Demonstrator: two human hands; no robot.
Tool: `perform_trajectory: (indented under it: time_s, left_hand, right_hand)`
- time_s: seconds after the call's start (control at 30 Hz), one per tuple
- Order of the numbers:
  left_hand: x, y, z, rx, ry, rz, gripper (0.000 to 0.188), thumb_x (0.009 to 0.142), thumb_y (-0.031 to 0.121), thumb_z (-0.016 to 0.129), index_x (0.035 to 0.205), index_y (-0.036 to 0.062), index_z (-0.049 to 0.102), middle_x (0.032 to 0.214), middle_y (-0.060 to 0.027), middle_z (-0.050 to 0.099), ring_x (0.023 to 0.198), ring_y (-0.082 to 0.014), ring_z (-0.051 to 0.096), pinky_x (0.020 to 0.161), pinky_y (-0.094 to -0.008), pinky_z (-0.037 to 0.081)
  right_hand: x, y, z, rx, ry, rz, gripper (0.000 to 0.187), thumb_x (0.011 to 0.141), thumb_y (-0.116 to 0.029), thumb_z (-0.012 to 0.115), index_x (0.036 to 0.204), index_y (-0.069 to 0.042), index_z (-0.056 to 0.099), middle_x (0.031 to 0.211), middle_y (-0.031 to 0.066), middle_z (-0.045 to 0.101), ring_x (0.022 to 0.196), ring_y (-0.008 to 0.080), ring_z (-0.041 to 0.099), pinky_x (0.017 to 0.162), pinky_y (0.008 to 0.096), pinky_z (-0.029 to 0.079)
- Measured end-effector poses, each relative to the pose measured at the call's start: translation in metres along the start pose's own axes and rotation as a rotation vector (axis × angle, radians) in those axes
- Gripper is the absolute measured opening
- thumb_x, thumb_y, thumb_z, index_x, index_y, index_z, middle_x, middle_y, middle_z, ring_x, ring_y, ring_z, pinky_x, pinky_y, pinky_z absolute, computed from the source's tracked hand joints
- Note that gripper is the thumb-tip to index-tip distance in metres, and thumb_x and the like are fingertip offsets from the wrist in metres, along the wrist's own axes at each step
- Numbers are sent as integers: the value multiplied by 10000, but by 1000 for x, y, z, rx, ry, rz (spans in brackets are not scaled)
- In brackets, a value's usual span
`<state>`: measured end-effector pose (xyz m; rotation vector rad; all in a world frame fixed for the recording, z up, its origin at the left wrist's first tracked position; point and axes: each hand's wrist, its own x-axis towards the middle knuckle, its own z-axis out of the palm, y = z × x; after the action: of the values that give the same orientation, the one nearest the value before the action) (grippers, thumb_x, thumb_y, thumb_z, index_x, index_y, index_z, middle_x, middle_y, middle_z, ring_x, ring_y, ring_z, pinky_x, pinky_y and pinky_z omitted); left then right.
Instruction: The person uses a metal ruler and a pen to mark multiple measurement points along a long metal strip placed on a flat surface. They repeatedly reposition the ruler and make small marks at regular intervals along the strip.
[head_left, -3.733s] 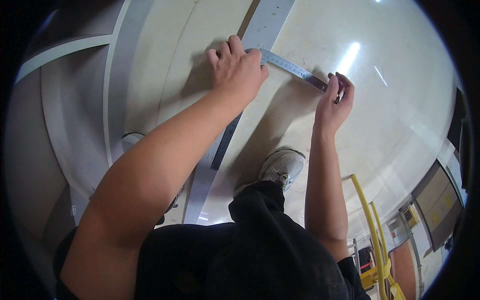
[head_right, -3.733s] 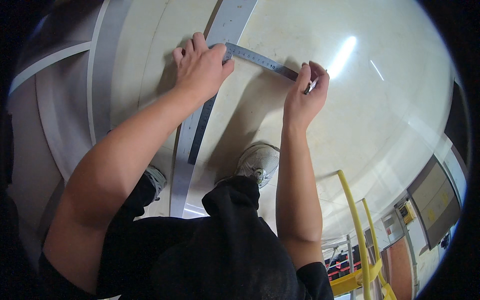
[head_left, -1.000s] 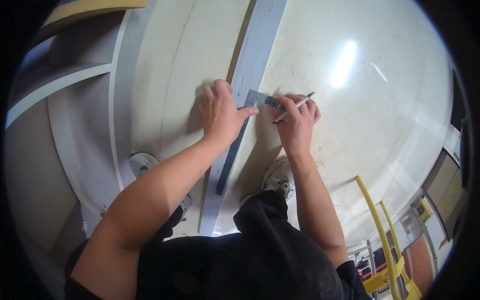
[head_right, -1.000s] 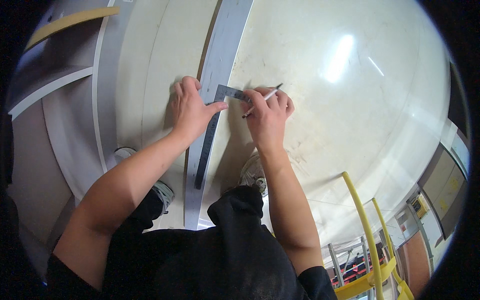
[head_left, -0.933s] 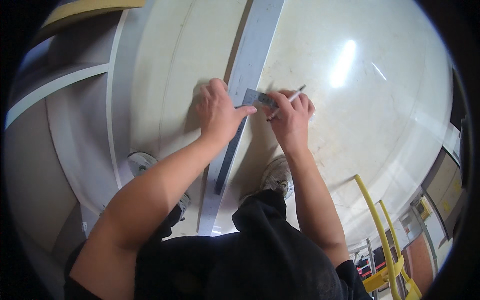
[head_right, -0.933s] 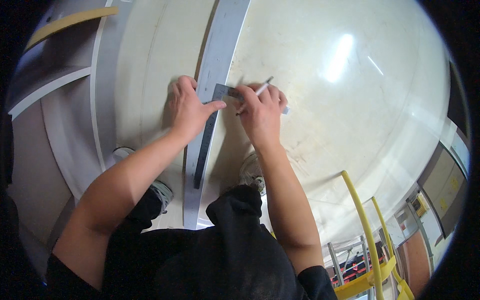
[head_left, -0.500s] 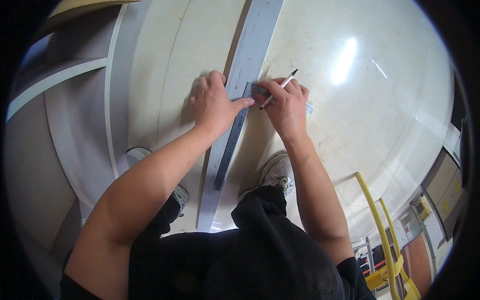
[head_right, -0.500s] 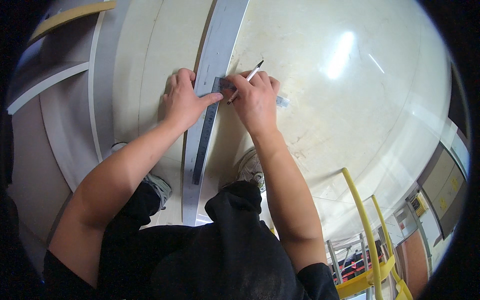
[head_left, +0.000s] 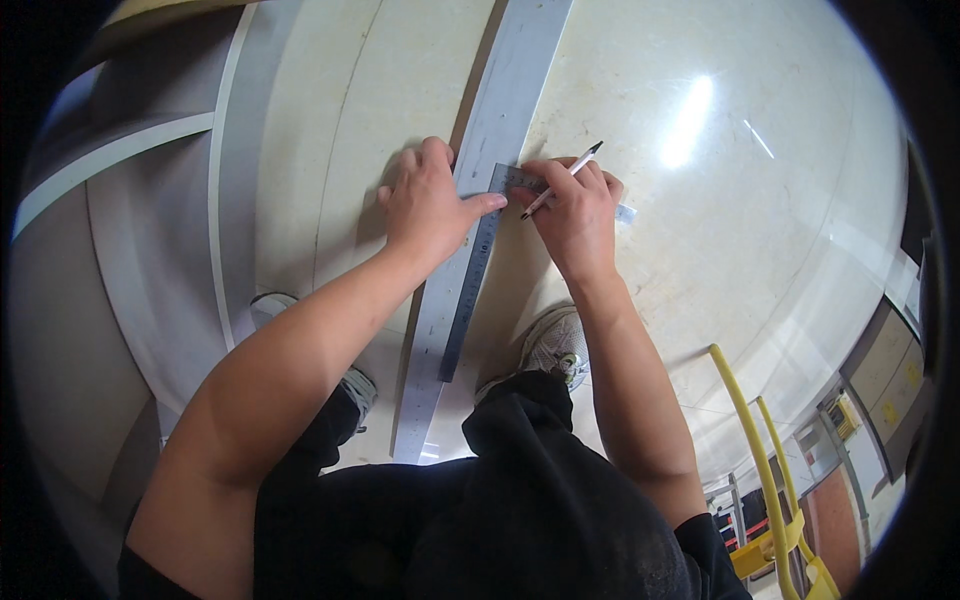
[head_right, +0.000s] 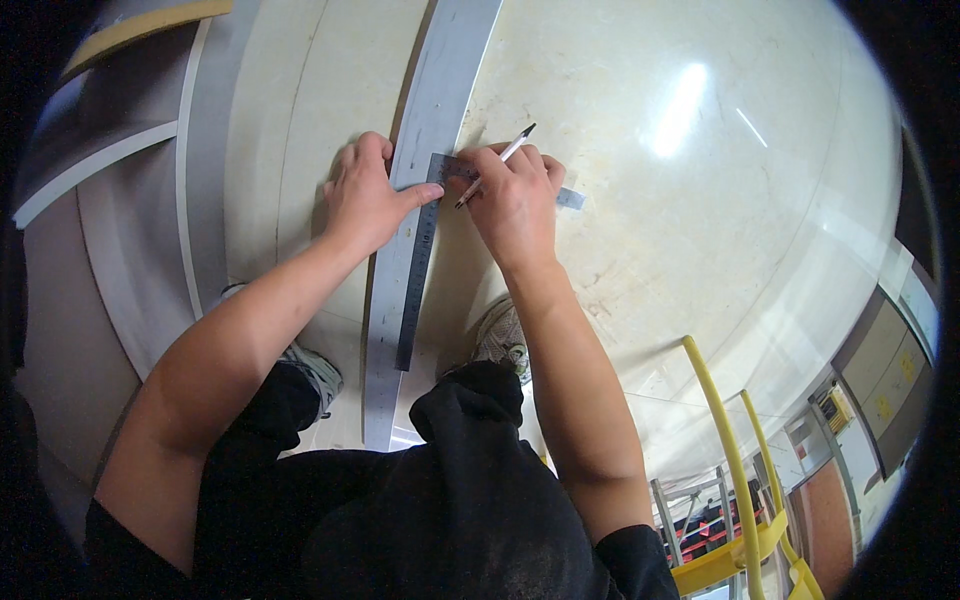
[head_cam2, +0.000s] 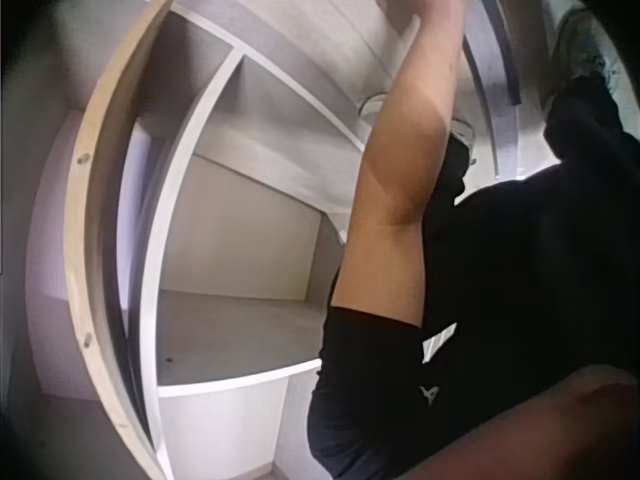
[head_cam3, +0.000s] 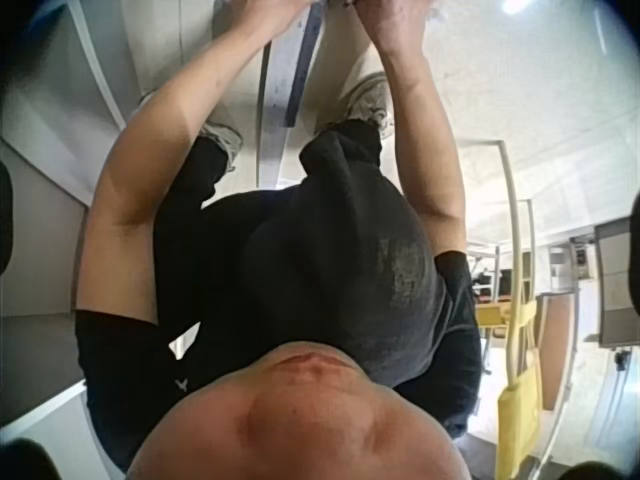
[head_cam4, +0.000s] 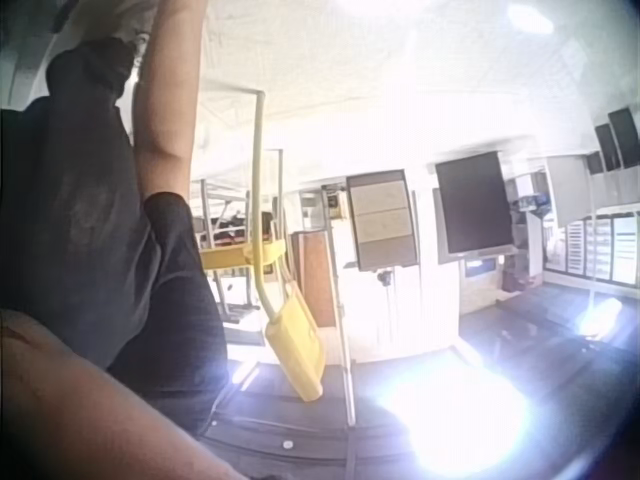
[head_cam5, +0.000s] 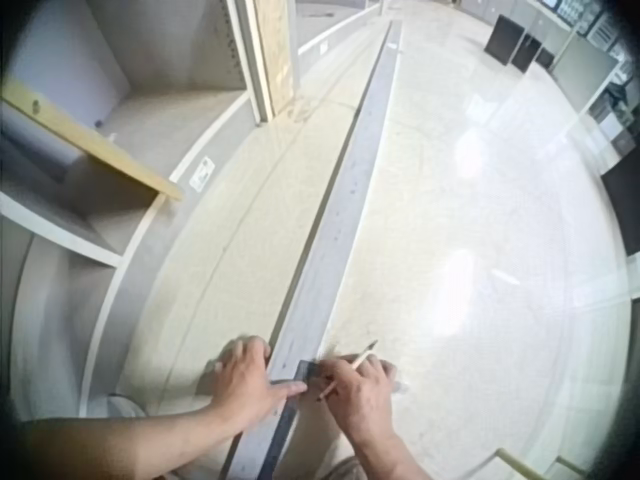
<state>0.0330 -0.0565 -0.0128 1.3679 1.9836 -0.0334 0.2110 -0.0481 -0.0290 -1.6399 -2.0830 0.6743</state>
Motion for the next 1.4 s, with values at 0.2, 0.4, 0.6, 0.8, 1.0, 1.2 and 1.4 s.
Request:
perform_trajectory:
  time_s: [0.2,0.4,0.6,0.8,1.0,1.2,1.4]
  left_hand:
    - [2,-1,0,11,-5,-3,713,705,473,880,1150,80,484,1178,-113,567,1166,-320,538,933,-555,419]
    - [2,1,-1,10,-1,-3,710,705,464,882,1149,82,481,1174,-108,568,1163,-316,541,935,-566,418]
    - [2,2,-2,9,-17,-18,699,705,457,884,1139,89,478,1167,-107,566,1155,-314,545,932,-575,417]
    - [2,2,-2,12,-14,-10,701,702,461,886,1136,90,479,1166,-110,565,1153,-314,545,930,-572,420]
    - [4,1,-2,30,-15,-19,711,698,459,889,1157,98,482,1184,-117,567,1155,-315,555,950,-566,405]
    - [4,3,-3,24,-41,-37,723,708,438,891,1209,115,482,1222,-133,566,1165,-316,567,991,-579,366]
    - [5,6,-6,26,-63,-36,727,714,432,890,1219,106,482,1227,-137,561,1177,-311,552,993,-577,363]
  right_hand:
    - [-2,-1,0,15,-1,22,262,717,-172,834,960,-174,736,914,9,702,943,233,629,900,427,394]
    - [-2,-3,-1,33,0,34,262,715,-160,831,961,-172,740,908,9,702,937,231,629,901,423,394]
    - [-2,-4,-1,39,-17,56,279,714,-162,842,974,-162,742,915,12,702,944,227,626,916,421,390]
    - [-4,-3,1,46,-7,49,279,711,-157,835,974,-162,740,900,10,699,932,233,626,907,419,390]
    - [-14,10,-9,19,16,112,368,718,-255,866,1041,-162,718,941,27,694,960,244,609,932,428,372]
    - [-44,56,-32,7,72,193,400,709,-226,889,1058,-143,711,1012,40,687,1004,270,595,926,423,410]
    - [-52,69,-38,91,93,198,368,721,-162,879,1047,-95,720,970,96,680,937,296,610,838,393,490]
